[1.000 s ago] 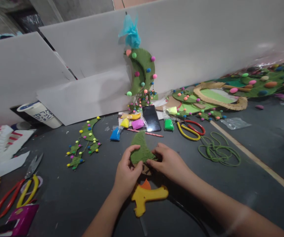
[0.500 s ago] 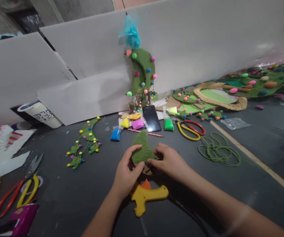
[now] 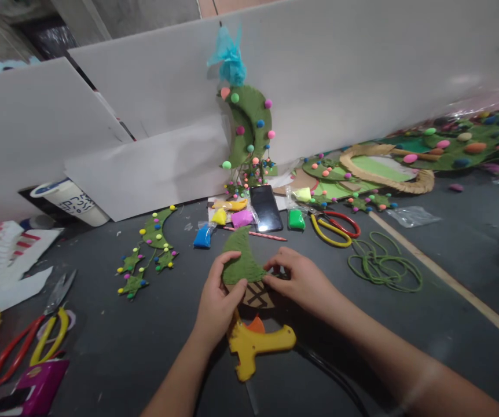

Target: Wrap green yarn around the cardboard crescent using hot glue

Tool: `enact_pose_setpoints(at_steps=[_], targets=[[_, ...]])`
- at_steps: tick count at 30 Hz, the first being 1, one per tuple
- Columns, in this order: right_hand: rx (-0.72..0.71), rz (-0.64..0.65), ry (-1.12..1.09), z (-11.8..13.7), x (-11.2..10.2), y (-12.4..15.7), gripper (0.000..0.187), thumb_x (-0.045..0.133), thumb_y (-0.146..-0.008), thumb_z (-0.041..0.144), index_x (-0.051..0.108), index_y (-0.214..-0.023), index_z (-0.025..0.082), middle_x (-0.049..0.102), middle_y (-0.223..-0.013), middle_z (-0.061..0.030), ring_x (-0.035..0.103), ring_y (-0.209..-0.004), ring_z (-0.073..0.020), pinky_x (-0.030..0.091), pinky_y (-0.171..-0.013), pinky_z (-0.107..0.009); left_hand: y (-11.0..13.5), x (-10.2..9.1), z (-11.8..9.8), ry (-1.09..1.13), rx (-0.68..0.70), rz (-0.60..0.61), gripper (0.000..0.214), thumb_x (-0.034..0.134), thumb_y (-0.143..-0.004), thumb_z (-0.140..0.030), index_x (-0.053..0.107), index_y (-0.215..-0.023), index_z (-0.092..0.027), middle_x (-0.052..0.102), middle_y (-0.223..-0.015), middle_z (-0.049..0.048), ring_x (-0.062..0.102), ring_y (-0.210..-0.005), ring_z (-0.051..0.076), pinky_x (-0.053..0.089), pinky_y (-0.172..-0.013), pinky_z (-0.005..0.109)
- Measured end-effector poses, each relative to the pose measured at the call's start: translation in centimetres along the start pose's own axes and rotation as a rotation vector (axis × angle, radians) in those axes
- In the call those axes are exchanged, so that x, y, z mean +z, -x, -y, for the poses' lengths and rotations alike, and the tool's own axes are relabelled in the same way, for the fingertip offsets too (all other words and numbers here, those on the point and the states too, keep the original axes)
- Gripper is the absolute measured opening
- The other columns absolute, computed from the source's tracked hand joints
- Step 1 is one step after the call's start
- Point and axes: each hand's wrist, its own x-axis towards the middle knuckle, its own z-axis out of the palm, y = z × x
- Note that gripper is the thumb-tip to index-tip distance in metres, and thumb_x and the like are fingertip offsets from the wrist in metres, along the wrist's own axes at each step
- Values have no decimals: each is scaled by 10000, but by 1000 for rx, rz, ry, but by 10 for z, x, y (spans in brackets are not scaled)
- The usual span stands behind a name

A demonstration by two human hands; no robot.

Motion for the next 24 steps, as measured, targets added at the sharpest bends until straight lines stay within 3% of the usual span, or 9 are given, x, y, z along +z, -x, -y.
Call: enact_pose_setpoints(at_steps=[8,12,18,24], targets=[[16,-20,-7,0,3,2,96,628,-759,197,576,-679,191,527,-752,15,550,-735,-156,389,-687,-269,1,1,0,14,-30,21,363,632,-760,-220,592,-1119,-246,596,-1151,38,602,-997,198,488,-809,281],[18,-21,1,1,5,3,85,626,-762,192,576,-693,190,540,-768,9,552,-741,-159,386,-680,-269,2,5,1,5,-54,-53,393,653,-724,-200,598,-1112,-227,637,-1068,44,633,-892,195,508,-759,293],[-50,-85,-12,2,4,4,65,629,-763,178,594,-811,205,557,-837,10,546,-727,-141,381,-650,-251,1,2,0,-39,31,-173,382,672,-685,-180,631,-1063,-206,663,-946,40,642,-842,206,518,-771,329],[-5,-57,26,7,1,5,56,633,-784,238,655,-828,210,548,-723,16,529,-676,-148,368,-619,-254,1,-1,-1,-40,16,-130,372,665,-711,-192,615,-1079,-214,648,-1019,43,630,-901,212,498,-810,322]])
